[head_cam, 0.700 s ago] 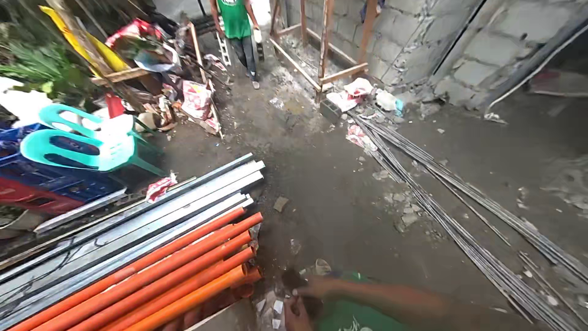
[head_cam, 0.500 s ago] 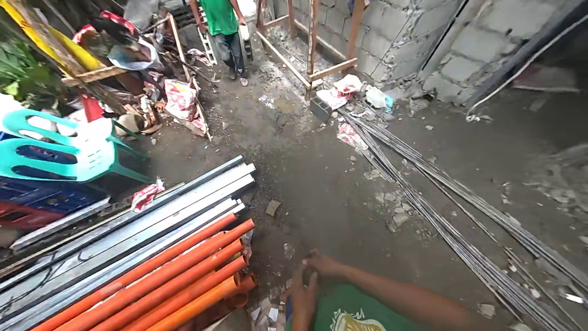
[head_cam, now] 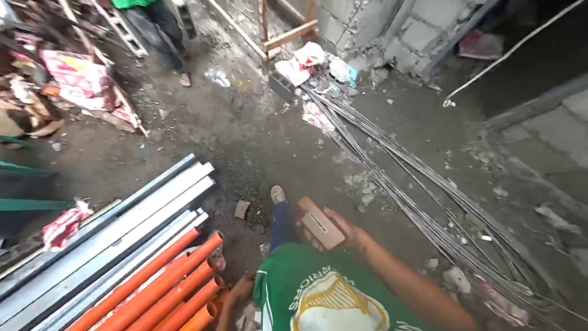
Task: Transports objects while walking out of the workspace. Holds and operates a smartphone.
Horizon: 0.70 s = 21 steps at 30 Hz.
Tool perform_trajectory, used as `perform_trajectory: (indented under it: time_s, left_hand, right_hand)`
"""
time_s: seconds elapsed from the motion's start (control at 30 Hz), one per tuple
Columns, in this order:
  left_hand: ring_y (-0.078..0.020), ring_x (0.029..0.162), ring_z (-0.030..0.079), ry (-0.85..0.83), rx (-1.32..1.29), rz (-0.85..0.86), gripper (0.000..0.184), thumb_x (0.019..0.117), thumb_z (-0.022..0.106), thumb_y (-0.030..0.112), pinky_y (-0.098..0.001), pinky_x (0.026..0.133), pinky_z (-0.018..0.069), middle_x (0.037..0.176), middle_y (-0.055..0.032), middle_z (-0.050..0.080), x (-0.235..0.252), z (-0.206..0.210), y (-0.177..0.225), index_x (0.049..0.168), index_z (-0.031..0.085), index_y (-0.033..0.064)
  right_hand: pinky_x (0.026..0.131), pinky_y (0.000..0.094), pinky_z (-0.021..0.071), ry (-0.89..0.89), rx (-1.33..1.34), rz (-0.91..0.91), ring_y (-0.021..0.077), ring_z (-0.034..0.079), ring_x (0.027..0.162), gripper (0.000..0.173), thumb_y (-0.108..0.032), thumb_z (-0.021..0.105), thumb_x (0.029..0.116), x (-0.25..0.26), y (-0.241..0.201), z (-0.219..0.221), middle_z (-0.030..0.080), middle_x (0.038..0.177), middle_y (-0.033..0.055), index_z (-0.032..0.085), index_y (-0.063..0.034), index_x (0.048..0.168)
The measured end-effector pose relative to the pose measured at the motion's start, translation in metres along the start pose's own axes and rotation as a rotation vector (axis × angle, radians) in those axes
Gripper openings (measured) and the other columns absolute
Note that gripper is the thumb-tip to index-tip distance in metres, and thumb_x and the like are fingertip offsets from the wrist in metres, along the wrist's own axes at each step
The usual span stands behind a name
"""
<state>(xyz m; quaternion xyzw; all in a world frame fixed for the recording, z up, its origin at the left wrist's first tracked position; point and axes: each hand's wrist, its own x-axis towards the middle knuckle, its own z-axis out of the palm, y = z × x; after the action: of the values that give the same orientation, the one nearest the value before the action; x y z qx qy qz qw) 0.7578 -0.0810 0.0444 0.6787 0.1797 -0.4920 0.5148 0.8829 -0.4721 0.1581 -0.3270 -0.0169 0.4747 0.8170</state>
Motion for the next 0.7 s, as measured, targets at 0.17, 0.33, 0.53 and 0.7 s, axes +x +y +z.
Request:
perform_trajectory:
  time_s: [0.17, 0.33, 0.53, 0.7]
  left_hand:
    - [-0.0138, 0.091, 0.072, -0.15, -0.32, 0.203, 0.04, 0.088, 0.077, 0.028, -0.036, 0.083, 0.0621, 0.102, -0.0032, 0.075, 0.018, -0.084, 0.128, 0.123, 0.066, 0.0102]
    - [-0.0017, 0.096, 0.069, 0.275, -0.495, 0.451, 0.047, 0.0976, 0.063, 0.037, -0.024, 0.086, 0.0602, 0.107, 0.0031, 0.073, 0.035, -0.108, 0.289, 0.132, 0.056, 0.0068]
    - [0.0006, 0.104, 0.065, 0.501, -0.233, 0.606, 0.042, 0.0982, 0.059, 0.023, -0.0217, 0.097, 0.0547, 0.113, -0.0045, 0.07, 0.056, -0.092, 0.398, 0.13, 0.057, -0.0051]
    - [-0.0152, 0.121, 0.062, 0.587, 0.09, 0.89, 0.038, 0.0975, 0.063, 0.029, -0.0378, 0.109, 0.0496, 0.128, -0.0116, 0.067, 0.07, -0.093, 0.421, 0.126, 0.068, 0.0039]
  right_hand:
    - [0.062, 0.0404, 0.0619, -0.1, 0.053, -0.085, 0.026, 0.071, 0.078, 0.101, -0.085, 0.053, 0.0803, 0.076, -0.12, -0.035, 0.07, 0.103, 0.0148, 0.05, -0.0094, 0.148]
    - [0.059, 0.0395, 0.0616, -0.077, 0.078, -0.04, 0.0254, 0.071, 0.074, 0.101, -0.086, 0.051, 0.0797, 0.14, -0.228, -0.046, 0.071, 0.1, 0.0133, 0.052, -0.01, 0.146]
    - [0.059, 0.0396, 0.0616, -0.092, 0.106, 0.038, 0.0258, 0.071, 0.073, 0.1, -0.085, 0.048, 0.0825, 0.18, -0.272, -0.059, 0.072, 0.1, 0.0147, 0.051, -0.0079, 0.146]
    - [0.061, 0.039, 0.0613, -0.055, 0.145, 0.122, 0.0256, 0.071, 0.076, 0.095, -0.082, 0.046, 0.086, 0.196, -0.276, -0.068, 0.07, 0.1, 0.0151, 0.052, -0.0066, 0.144]
